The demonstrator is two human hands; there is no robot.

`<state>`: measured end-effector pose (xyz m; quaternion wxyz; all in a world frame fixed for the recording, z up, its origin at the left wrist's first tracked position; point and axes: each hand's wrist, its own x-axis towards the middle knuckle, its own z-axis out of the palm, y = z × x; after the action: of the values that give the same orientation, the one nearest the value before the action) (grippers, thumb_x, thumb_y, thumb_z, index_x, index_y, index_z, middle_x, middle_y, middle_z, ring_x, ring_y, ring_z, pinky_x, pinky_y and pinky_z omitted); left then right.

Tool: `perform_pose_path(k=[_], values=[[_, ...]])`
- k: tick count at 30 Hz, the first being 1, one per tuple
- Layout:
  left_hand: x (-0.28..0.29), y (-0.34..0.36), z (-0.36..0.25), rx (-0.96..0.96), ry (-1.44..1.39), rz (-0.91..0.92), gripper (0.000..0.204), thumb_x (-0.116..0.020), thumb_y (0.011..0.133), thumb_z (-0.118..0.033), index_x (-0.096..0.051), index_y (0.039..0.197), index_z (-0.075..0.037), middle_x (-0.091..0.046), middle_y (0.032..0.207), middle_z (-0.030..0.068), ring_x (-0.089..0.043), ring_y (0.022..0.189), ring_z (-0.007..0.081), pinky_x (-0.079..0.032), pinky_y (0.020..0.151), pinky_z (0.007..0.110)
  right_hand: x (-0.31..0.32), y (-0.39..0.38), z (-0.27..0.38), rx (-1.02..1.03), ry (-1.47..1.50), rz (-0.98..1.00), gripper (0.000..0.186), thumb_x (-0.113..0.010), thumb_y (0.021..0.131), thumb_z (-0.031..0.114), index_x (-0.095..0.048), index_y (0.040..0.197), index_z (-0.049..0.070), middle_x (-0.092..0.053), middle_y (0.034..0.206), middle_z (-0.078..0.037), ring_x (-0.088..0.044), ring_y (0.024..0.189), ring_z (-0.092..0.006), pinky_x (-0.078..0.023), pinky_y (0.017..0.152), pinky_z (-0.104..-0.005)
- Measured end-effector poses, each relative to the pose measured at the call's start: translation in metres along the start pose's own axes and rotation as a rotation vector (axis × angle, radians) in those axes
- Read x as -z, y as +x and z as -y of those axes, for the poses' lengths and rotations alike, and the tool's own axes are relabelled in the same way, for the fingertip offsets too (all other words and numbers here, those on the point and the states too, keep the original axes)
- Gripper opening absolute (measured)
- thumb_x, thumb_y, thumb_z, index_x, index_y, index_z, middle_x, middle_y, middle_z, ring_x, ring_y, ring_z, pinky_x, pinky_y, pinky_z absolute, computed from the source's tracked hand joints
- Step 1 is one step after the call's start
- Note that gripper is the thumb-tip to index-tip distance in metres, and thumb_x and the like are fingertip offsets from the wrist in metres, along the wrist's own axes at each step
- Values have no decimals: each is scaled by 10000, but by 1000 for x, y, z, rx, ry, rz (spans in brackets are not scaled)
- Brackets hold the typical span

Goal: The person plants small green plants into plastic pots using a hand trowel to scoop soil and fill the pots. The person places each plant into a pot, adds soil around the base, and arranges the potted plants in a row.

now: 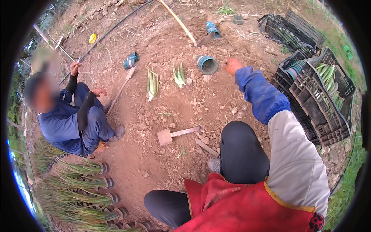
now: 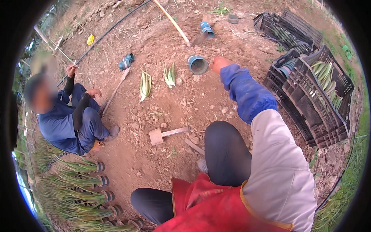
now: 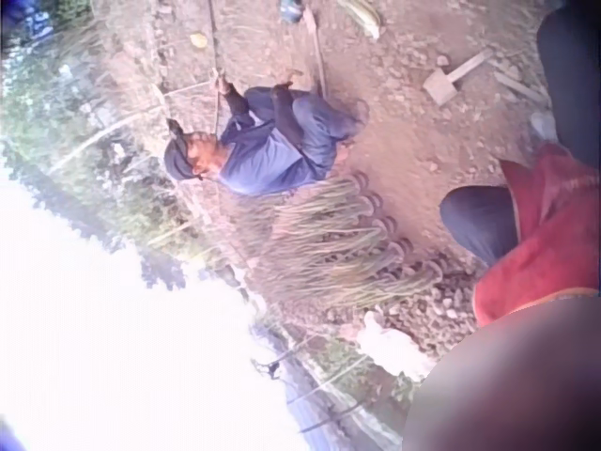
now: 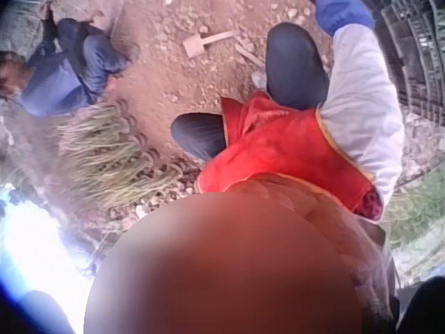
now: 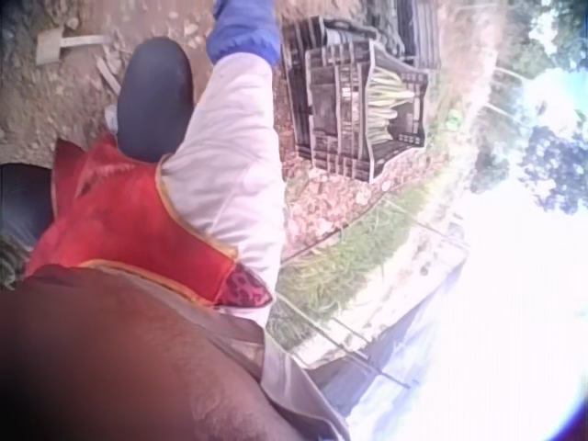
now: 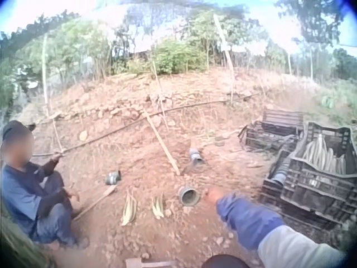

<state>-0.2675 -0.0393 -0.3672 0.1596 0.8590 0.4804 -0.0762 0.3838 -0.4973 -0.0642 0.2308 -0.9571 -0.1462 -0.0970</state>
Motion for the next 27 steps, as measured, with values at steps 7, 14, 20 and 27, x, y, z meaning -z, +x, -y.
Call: perform_pose_path(k=[7,14,20,27], values=[[6,-3,1,40,-7,3,705,-526,991,-320,-238,1606,-129,-265,1637,160,-292,1478,332,-280,1168,500,-57,42,28,114,-210,-132,365,-628,869,260,-674,1192,98,-706,1126,-175,-669,1050,-358,-496,926,-504],[7,-9,0,69,-27,13,705,-540,989,-296,-241,1605,-128,-280,1628,170,-319,1464,325,-298,1161,482,-84,70,30,225,-440,-234,264,-532,915,203,-652,1142,140,-675,1073,-114,-655,997,-334,-474,918,-478],[10,-10,-1,85,-42,14,706,-552,987,-275,-243,1605,-127,-294,1621,178,-343,1451,319,-313,1155,467,-73,80,26,197,-380,-188,200,-455,958,180,-623,1037,106,-693,962,-162,-683,915,-379,-515,834,-538],[14,-7,-2,74,-72,-1,708,-566,985,-251,-246,1605,-126,-309,1612,188,-370,1437,313,-331,1148,449,-75,80,-15,221,-112,-269,262,-497,924,135,-649,1129,80,-697,983,-227,-668,906,-435,-542,813,-510]])
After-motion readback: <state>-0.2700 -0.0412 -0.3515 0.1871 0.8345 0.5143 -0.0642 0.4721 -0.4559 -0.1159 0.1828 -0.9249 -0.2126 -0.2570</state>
